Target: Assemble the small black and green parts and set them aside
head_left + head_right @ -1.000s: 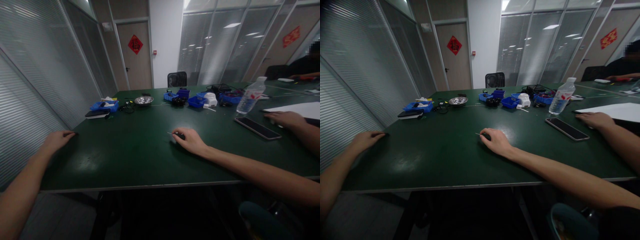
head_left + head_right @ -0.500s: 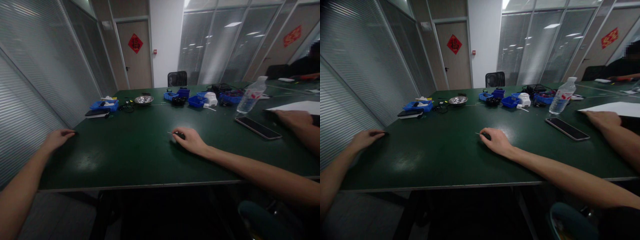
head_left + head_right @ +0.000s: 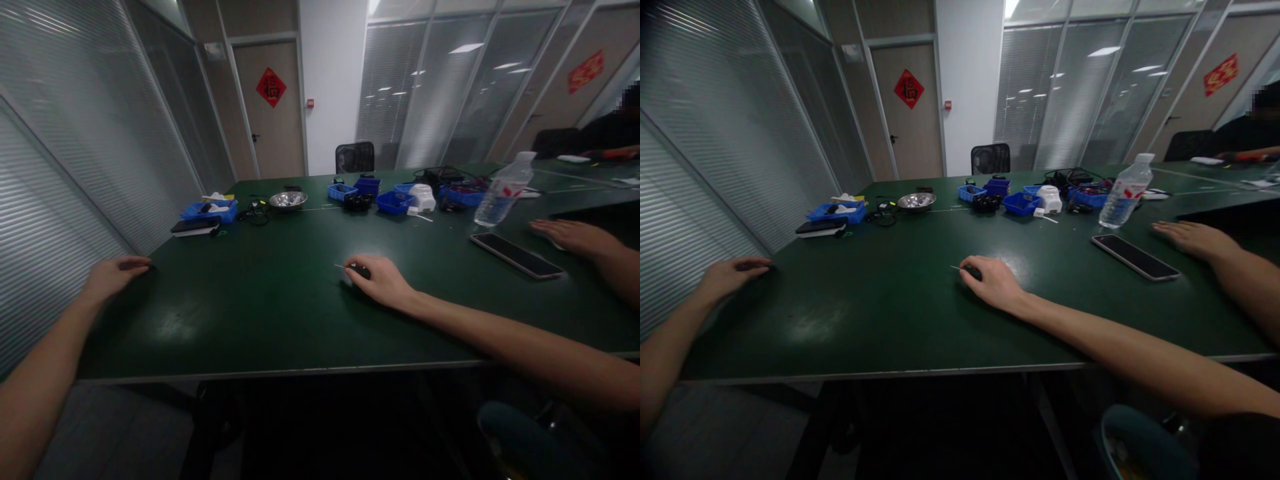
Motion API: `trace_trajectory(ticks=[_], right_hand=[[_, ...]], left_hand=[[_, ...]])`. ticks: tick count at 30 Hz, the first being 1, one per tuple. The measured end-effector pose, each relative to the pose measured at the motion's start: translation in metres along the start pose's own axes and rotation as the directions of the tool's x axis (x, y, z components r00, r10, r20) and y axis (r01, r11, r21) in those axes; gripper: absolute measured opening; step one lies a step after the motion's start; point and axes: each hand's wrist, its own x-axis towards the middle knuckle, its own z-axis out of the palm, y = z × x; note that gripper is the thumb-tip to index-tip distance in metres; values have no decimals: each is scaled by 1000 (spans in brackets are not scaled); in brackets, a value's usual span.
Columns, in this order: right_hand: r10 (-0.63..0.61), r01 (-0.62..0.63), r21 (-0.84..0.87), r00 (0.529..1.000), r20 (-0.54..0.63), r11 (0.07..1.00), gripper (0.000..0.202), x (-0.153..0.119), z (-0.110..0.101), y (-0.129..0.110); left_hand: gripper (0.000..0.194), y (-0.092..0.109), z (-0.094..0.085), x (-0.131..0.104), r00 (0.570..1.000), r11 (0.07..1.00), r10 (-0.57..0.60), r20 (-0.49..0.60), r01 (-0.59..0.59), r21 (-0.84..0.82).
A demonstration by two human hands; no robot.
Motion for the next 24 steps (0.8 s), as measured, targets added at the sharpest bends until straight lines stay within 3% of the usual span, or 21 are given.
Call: trace_trajectory(ticks=[9, 24], right_hand=[[1, -1, 0, 1000, 7, 1000, 28, 0, -1, -2], [-14, 13, 3, 1000, 20, 1000, 27, 0, -1, -1]], left_hand=[[36, 24, -5, -11, 999, 983, -40, -32, 45, 180], [43, 16, -4, -7, 1000, 982, 23, 12, -25, 185]])
